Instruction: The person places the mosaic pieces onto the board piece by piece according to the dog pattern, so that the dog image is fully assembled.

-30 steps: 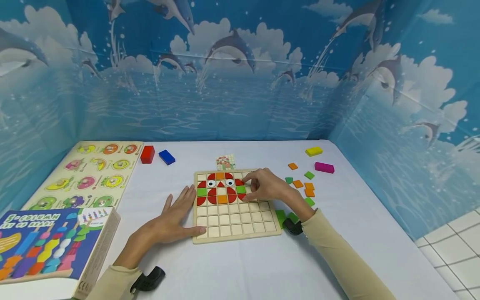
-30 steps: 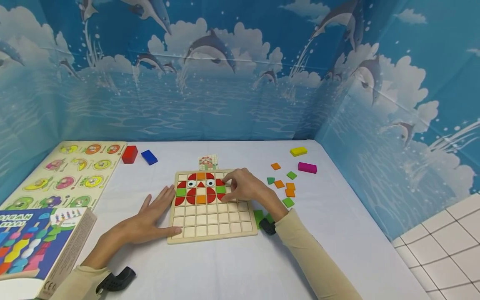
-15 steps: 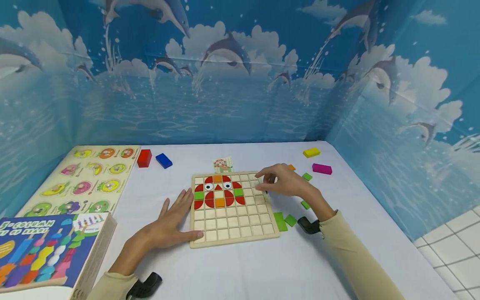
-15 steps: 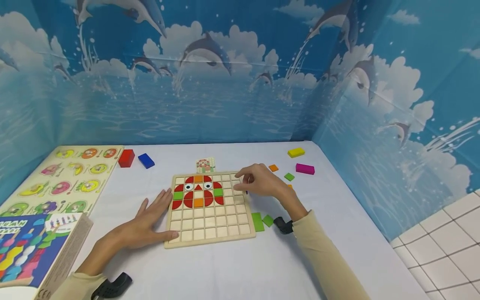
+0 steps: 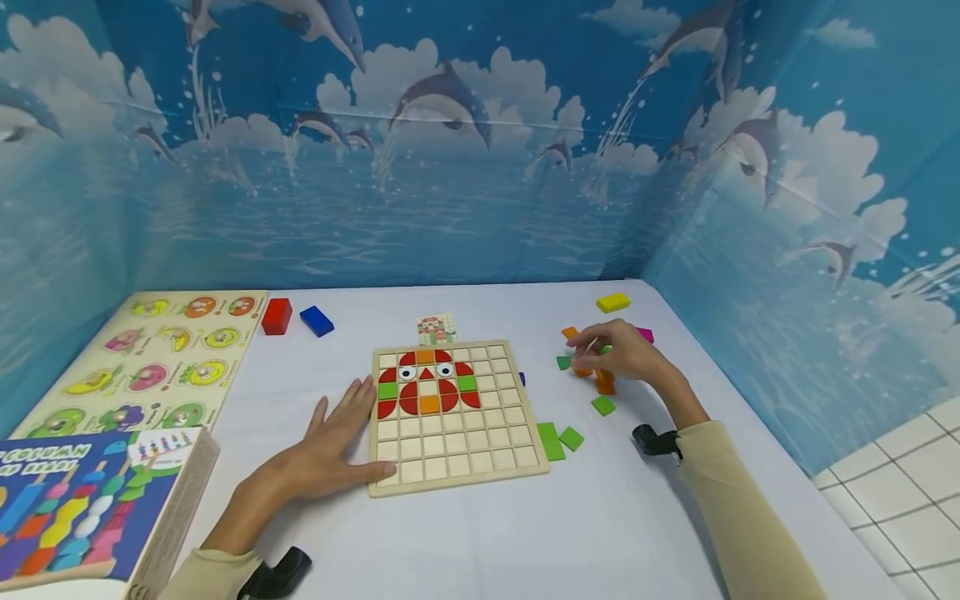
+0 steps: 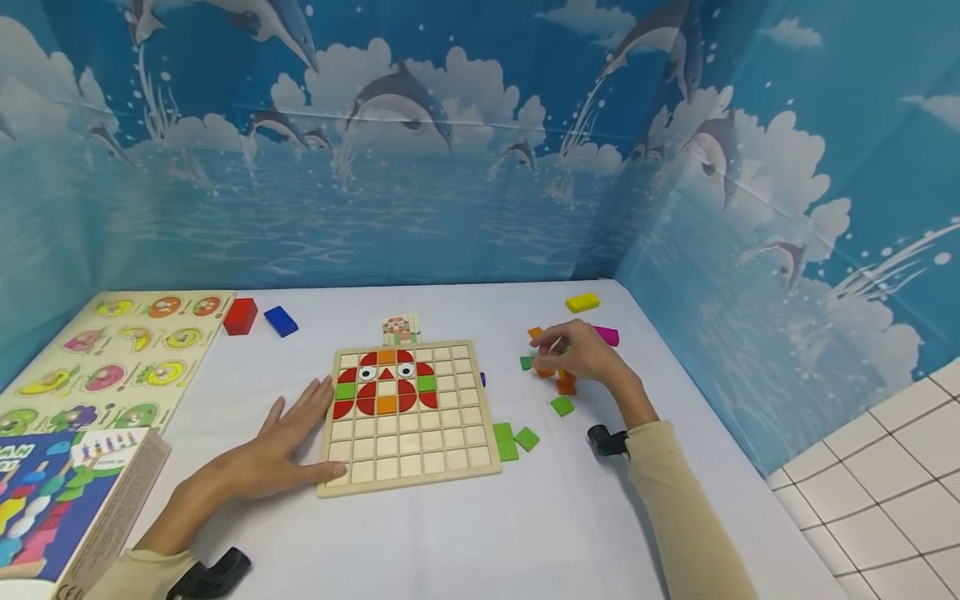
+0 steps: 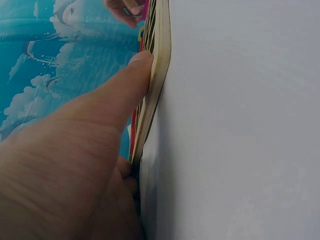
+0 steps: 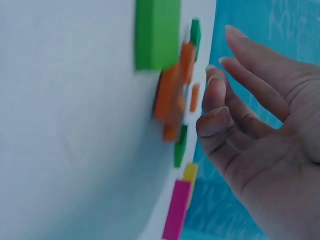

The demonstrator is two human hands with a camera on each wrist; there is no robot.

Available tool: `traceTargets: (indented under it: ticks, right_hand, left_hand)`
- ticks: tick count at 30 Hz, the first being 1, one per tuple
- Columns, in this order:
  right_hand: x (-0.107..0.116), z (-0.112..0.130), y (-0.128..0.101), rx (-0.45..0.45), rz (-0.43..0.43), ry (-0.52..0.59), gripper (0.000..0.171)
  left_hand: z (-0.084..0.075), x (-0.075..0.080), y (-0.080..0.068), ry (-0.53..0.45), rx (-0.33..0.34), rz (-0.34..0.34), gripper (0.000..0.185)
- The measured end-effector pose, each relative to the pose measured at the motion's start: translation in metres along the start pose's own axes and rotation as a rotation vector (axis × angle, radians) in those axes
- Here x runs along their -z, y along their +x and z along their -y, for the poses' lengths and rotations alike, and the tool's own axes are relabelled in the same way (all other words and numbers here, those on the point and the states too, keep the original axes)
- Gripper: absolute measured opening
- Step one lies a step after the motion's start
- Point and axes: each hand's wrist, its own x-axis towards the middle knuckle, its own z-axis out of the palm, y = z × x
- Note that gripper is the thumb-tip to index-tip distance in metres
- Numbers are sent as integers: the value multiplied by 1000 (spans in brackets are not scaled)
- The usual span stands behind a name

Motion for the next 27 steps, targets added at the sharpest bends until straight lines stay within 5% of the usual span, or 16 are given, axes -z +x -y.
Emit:
traceTargets:
  ticks: [19,23,27]
  right_hand:
    - [0,-5,-3,-38,50,-35,28]
    - [-3,2,-2,-5,56,-33,29]
    - [-13,13,-1,102,162,25,25]
  left_hand:
    - [2,-4,0,-2,-30,-15,123]
    - [4,-5,0,12,-25,-22,124]
    - [4,-4,-1,-10,-38,-29,124]
